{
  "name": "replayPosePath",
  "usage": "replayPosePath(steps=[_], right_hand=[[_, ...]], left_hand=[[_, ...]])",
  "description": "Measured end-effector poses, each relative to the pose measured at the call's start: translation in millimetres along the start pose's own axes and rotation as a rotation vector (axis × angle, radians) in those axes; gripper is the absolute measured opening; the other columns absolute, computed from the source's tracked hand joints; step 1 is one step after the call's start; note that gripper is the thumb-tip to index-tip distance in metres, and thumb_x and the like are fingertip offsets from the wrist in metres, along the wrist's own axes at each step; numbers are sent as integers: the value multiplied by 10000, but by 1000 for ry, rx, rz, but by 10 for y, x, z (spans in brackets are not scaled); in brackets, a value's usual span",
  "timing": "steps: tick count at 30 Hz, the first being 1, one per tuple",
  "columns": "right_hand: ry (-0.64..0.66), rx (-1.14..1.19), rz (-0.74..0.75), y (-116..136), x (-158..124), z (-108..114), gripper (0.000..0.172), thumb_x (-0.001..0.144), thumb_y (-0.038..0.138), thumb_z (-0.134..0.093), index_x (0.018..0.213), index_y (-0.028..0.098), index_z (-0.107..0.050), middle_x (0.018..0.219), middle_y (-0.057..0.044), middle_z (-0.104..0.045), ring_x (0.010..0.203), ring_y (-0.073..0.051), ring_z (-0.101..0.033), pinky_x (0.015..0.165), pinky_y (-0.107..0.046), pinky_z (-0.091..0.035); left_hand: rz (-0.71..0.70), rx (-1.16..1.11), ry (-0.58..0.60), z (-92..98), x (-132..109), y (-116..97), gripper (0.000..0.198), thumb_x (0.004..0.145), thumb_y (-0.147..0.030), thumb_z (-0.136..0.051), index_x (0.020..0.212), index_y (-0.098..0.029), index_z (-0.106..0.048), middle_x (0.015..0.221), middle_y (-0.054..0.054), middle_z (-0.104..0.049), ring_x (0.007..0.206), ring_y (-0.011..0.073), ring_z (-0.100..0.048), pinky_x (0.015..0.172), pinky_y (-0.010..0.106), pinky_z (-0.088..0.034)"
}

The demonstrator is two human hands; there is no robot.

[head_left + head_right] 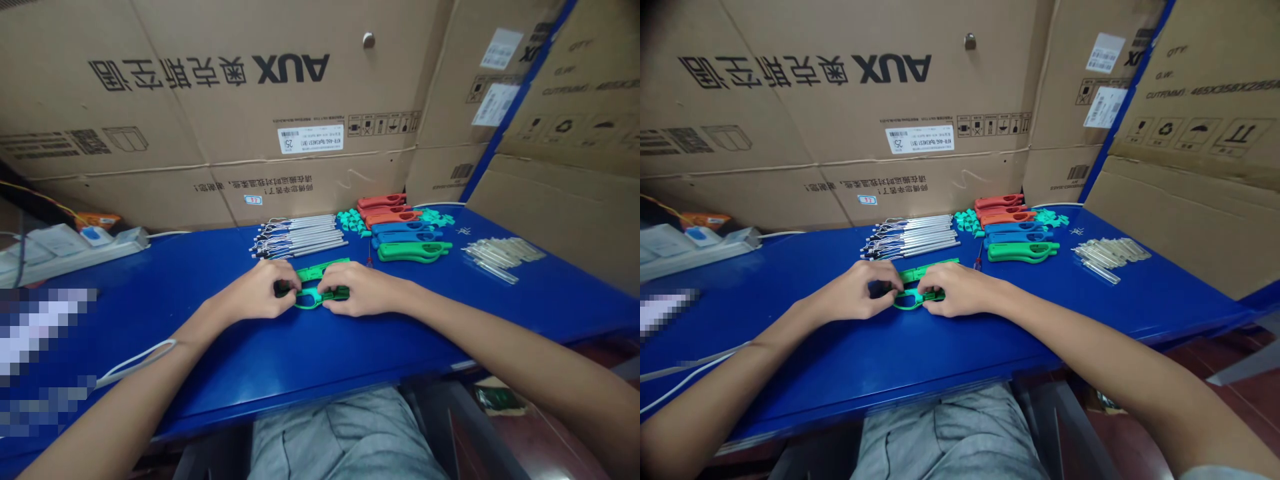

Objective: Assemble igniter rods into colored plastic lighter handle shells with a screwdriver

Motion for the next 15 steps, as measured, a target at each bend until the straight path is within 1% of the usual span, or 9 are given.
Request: replayPosePath(steps=[6,11,15], right_hand=[[16,-2,18,11,5,-11,131,809,166,-640,918,147,-710,880,-65,-690,833,-181,-597,796,-304,-459],[53,-7,22,19,4,-40,177,810,143,-623,962,160,-712,946,-69,-710,899,-198,-603,845,-331,-460],[77,-15,20,45,-3,-41,213,822,153,-618,1008,162,-720,1003,-93,-683,923,-202,-607,869,-347,-465]], left_hand=[[23,-16,26,-37,2,19,160,708,-145,-544,751,-163,-697,730,30,-669,621,136,-582,588,245,-468],[52,-43,49,-58,-3,57,148,709,-150,-568,806,-157,-680,682,7,-668,558,113,-565,546,216,-456],[57,-48,58,-70,-4,57,131,707,-155,-584,787,-158,-687,706,14,-681,586,119,-576,567,223,-456]])
Point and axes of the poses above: each hand's wrist, its own x-axis towards the middle knuckle, its own z-axis out of the back of the hand, y = z × x, the point moved 9 cm from there along x, towards the middle knuckle
